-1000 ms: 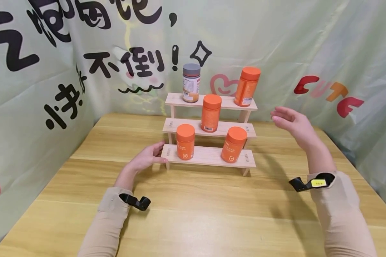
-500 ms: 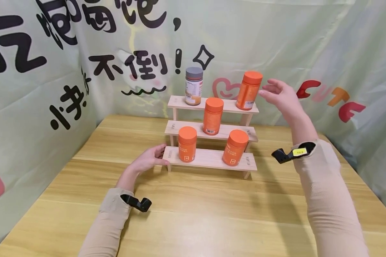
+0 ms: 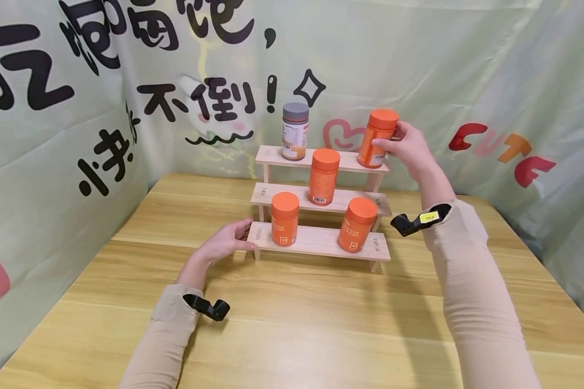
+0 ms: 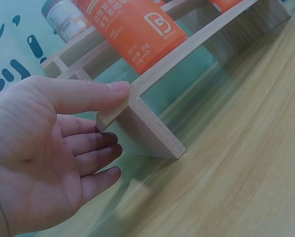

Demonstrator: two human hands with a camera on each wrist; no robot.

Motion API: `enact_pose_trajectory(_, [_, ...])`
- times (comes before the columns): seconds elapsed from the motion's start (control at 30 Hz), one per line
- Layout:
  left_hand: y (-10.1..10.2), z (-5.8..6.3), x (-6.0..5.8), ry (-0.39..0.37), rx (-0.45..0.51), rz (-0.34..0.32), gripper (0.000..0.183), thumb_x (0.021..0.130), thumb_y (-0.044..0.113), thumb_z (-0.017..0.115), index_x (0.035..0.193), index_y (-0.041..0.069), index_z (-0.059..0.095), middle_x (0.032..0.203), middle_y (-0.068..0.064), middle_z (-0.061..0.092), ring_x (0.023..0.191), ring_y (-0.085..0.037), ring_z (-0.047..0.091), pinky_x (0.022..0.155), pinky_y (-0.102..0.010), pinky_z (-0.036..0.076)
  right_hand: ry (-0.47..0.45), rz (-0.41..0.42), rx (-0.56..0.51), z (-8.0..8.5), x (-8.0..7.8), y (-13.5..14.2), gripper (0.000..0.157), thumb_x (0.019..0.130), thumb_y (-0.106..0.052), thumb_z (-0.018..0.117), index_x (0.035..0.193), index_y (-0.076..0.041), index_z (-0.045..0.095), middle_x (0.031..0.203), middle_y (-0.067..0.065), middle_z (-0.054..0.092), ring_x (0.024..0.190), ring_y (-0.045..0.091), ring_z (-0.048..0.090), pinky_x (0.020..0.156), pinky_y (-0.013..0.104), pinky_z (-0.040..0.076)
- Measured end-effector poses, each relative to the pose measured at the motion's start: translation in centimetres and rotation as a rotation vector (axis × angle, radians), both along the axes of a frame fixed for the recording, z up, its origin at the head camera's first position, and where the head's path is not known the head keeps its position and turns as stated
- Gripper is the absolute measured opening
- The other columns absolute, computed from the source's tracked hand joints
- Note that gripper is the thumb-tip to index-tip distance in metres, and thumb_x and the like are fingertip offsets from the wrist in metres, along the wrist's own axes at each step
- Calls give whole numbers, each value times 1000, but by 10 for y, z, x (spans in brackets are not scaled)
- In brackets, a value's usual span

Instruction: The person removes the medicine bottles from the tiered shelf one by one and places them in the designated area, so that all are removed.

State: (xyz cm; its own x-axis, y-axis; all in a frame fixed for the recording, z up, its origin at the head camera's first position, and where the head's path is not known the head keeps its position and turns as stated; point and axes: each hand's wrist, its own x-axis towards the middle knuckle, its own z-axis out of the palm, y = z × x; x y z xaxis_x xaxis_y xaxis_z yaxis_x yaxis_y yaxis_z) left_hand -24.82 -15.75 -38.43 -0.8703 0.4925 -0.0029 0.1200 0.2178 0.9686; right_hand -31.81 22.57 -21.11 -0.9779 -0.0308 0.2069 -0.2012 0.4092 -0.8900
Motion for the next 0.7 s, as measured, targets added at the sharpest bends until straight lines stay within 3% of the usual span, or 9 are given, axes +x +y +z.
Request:
enact_pose_trajectory(0.27, [0,-2,-2,6,-2,1,82,82,-1,63,142,-13,8,144,-31,24,133,-40,26,109,-47,22,6,-28,55,-5,-1,-4,60,88,-22,63,139,-3,36,125,14,47,110,24,46,99,41,39])
enact_pose_trajectory(0.7, [-1,-1,0,4,3,8,83,82,-1,64,142,-13,9,143,-32,25,132,-40,27,109,-47,23,32,-80,89,-6,0,-1,62,87,-28,64,138,-5,38,124,12,47,110,24,47,97,40,41])
